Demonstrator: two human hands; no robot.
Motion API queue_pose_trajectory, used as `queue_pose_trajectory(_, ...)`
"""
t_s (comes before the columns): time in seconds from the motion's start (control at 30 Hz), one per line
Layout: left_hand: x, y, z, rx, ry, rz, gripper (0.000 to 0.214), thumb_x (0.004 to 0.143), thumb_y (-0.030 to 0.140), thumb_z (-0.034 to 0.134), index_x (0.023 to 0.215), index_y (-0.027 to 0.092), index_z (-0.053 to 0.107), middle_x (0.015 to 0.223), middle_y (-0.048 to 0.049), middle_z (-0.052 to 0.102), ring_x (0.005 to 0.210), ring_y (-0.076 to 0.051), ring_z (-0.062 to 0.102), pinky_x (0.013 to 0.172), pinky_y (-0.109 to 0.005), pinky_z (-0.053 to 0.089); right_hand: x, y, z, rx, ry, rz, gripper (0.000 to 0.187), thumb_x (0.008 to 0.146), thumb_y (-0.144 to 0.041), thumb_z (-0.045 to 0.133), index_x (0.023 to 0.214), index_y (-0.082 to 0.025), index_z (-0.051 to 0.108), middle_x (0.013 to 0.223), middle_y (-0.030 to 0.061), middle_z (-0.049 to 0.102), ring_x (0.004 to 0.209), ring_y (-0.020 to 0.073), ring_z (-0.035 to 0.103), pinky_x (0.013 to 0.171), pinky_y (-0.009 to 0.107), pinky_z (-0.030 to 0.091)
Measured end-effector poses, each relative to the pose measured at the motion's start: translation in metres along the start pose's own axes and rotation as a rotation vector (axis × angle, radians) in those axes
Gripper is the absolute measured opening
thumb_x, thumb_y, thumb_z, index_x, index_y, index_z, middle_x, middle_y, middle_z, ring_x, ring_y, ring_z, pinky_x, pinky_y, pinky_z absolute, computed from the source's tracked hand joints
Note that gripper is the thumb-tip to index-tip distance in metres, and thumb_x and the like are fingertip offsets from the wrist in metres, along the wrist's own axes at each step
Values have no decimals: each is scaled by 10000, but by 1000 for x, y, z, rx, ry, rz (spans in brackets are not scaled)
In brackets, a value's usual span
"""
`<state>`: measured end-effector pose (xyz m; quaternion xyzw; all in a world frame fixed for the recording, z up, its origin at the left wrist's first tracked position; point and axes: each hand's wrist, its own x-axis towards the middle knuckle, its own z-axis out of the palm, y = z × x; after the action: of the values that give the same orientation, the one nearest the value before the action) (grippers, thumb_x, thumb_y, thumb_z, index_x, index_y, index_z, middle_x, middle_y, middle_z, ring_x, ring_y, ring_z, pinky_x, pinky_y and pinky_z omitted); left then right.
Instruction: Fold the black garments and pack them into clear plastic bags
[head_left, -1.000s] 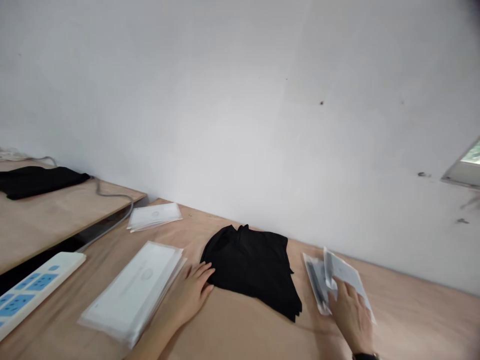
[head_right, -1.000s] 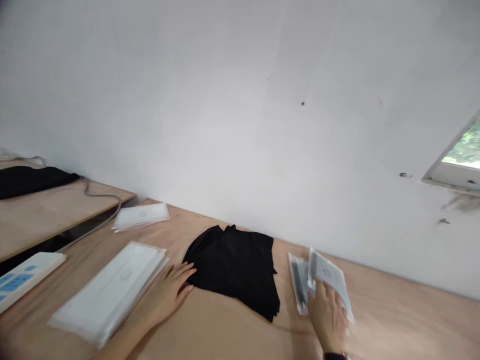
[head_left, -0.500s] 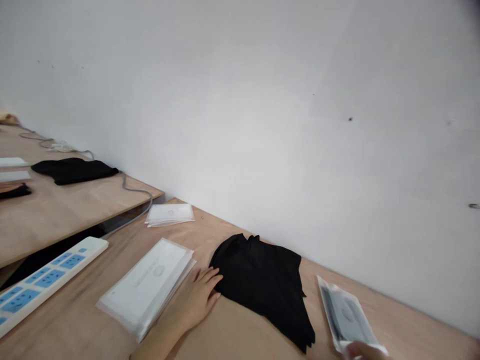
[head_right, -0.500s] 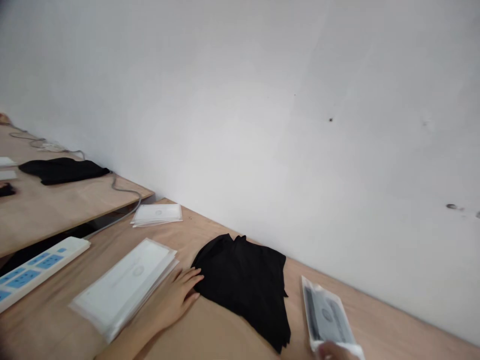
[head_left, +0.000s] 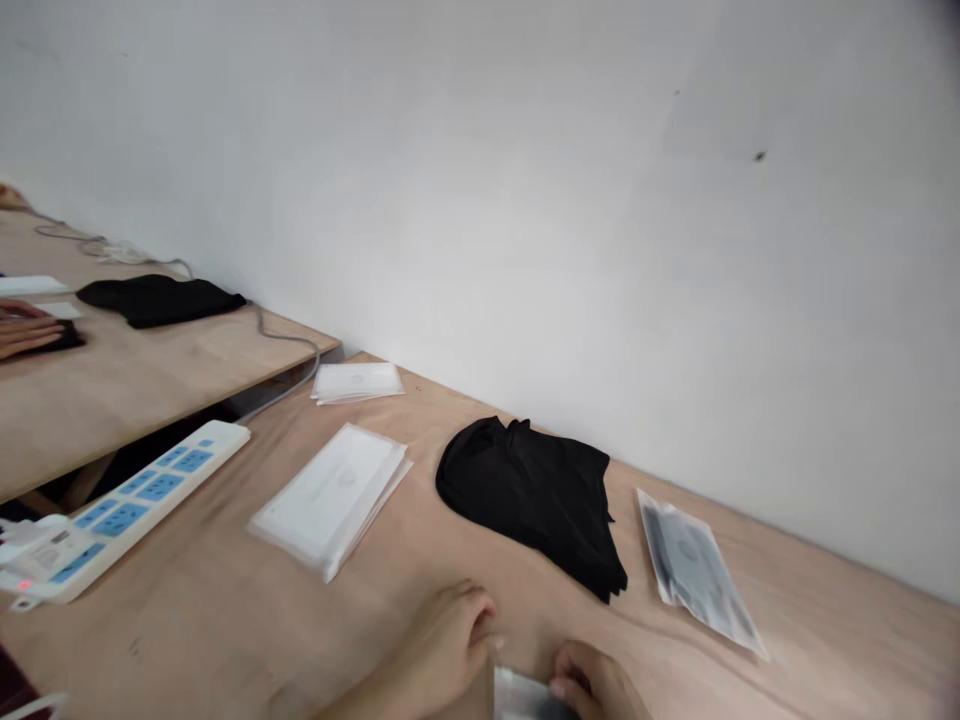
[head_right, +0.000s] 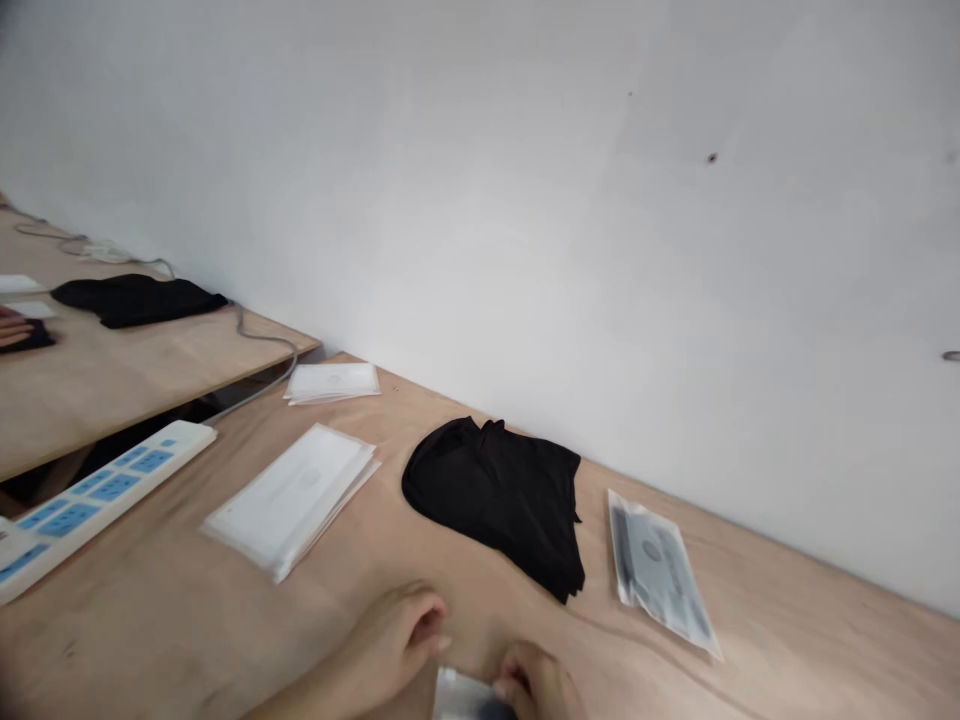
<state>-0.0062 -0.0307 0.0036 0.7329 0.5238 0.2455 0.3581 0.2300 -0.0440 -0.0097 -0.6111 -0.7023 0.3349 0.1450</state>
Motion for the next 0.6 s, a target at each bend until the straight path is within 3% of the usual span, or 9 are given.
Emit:
queue_pose_trajectory(0.13, 2, 7, -12, -217, -42, -67, 210, 841, 354, 521, 860, 175, 630, 781, -14, 650, 718, -163, 569, 636, -241, 396, -5, -24, 5, 167, 237, -25, 306, 795, -472, 452, 616, -226, 492, 575, -17, 542, 606, 168, 540, 623, 262, 429)
queue_pose_trajectory(0.33, 7, 22, -23, -268, -56, -28, 219, 840, 271, 464, 724, 168, 618, 672, 16, 597, 660, -138, 526, 577, -210, 351, 13, -66, 2, 420, 81, -75, 371, 783, -543, 518, 811, -186, 612, 703, 10, 611, 632, 162, 558, 577, 254, 429)
queue_pose_trajectory(0.43, 7, 26, -23, -220, -19, 0, 222, 841, 254, 451, 696, 172, 599, 648, 12, 590, 640, -139, 525, 560, -211, 334, 22, -89, 1, 361, 73, -121, 328, 809, -487, 519, 685, -188, 574, 601, -22, 544, 563, 135, 503, 531, 234, 379)
queue_pose_trajectory(0.5, 8, 23, -32, -179, 27, 13, 231, 848, 252, 436, 682, 176, 578, 631, 11, 576, 628, -140, 520, 557, -215, 327, 22, -94, 2, 320, 116, -152, 336, 833, -482, 491, 659, -198, 539, 578, -33, 512, 554, 131, 488, 528, 229, 367)
queue_pose_trajectory(0.6, 13, 10, -60, -97, 147, 0, 259, 870, 282, 405, 669, 185, 536, 619, 16, 539, 628, -147, 511, 578, -229, 329, 13, -78, 4, 274, 153, -142, 389, 850, -538, 438, 667, -208, 530, 569, -30, 516, 546, 136, 497, 537, 228, 379)
